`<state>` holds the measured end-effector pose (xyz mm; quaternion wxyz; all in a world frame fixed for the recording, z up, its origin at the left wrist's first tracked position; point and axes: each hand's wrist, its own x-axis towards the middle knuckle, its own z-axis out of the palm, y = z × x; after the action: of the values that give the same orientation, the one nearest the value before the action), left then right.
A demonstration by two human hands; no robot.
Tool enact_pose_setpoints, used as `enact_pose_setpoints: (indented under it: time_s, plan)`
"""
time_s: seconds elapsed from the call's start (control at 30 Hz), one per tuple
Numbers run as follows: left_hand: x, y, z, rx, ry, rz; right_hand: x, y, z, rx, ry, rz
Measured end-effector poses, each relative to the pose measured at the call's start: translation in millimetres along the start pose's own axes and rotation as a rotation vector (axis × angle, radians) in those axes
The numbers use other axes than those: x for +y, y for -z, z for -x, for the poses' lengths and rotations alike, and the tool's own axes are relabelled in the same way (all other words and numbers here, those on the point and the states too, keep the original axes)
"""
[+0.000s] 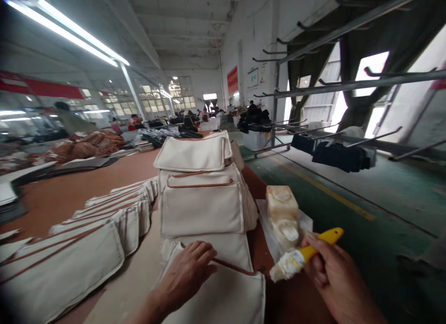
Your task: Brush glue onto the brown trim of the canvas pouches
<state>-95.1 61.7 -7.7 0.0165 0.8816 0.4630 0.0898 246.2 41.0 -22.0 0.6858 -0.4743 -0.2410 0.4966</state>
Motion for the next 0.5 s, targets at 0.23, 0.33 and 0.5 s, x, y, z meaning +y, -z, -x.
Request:
enact_pose_setpoints:
  time_s: [0.23, 0.33, 0.5]
  plan:
    - [67.5, -49.6, -56.6, -0.214, 0.091, 0.036, -9.9, 12.6, 8.7, 0.023, -0.028, -0.073]
    - [71.8, -57.8, -60.1, -0.247, 0.122, 0.043, -3.9, 27.5, 7.8, 0.039, -0.017, -0.083]
    - [83.0, -52.2, -61.1, -0.303, 0.185, 0.085, 7.7, 36.4, 2.0, 0.055, 0.021, -0.045]
